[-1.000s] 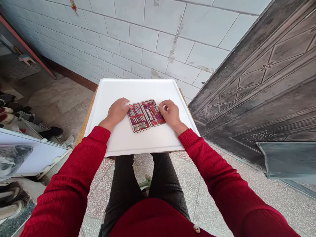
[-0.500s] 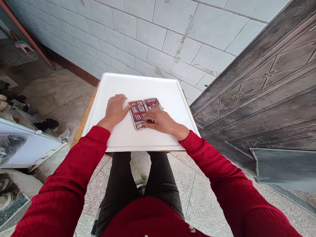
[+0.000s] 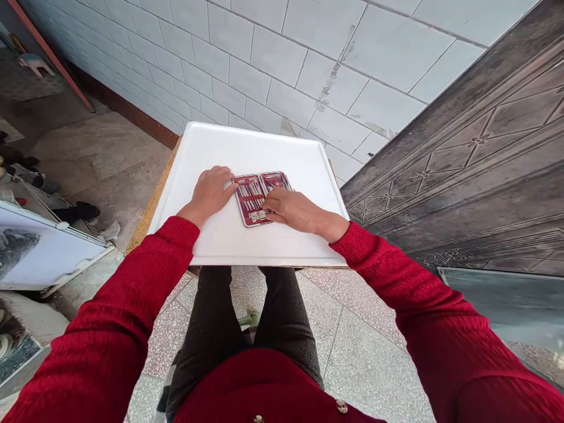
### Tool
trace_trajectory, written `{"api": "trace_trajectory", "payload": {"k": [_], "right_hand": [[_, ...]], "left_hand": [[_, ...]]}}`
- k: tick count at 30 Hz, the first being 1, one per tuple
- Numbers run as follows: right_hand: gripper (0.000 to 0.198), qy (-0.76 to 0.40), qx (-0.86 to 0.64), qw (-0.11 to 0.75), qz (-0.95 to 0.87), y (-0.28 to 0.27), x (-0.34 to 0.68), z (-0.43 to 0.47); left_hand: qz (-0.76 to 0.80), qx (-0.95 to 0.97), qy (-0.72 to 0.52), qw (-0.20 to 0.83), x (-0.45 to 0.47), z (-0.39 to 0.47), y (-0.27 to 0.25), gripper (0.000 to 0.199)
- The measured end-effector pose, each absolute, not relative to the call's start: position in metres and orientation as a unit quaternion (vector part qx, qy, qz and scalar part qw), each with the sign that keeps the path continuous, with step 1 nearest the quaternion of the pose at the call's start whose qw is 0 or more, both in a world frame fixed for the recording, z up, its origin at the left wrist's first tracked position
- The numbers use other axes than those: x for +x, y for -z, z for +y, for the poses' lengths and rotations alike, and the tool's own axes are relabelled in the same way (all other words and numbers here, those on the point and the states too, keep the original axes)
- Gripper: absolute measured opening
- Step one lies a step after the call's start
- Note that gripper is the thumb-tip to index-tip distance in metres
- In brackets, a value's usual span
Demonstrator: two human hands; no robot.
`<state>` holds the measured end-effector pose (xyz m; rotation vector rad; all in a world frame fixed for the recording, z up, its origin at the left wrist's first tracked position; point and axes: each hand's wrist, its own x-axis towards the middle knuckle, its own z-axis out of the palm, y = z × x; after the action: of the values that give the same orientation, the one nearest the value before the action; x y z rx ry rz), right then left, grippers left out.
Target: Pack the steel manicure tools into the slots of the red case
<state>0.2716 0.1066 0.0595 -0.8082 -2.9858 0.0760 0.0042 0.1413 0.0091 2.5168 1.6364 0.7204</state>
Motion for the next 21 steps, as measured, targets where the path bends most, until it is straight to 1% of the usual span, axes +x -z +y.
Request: {"api": "trace_trajectory", "payload": {"k": [5, 8, 13, 17, 21], "right_hand": [[0.024, 0.002, -0.285, 0.014, -0.958, -0.062, 0.281, 0.103], [0.022, 0.008, -0.305, 0.024, -0.952, -0.065, 0.292, 0.103], [0.018, -0.037, -0.345, 0.068, -0.935, -0.07, 0.308, 0.094], [0.017, -0.072, -0.334, 0.094, -0.935, -0.071, 0.284, 0.079], [0.014, -0.081, -0.313, 0.081, -0.943, -0.067, 0.235, 0.067]], "left_hand": [[0.536, 0.811, -0.235, 0.031, 0.005, 0.141, -0.01, 0.025], [0.538, 0.81, -0.233, 0.034, 0.006, 0.14, -0.011, 0.025], [0.544, 0.801, -0.244, 0.047, 0.007, 0.14, -0.011, 0.025], [0.554, 0.786, -0.266, 0.067, 0.006, 0.144, -0.008, 0.025], [0.556, 0.774, -0.286, 0.101, 0.001, 0.149, -0.009, 0.029]]}}
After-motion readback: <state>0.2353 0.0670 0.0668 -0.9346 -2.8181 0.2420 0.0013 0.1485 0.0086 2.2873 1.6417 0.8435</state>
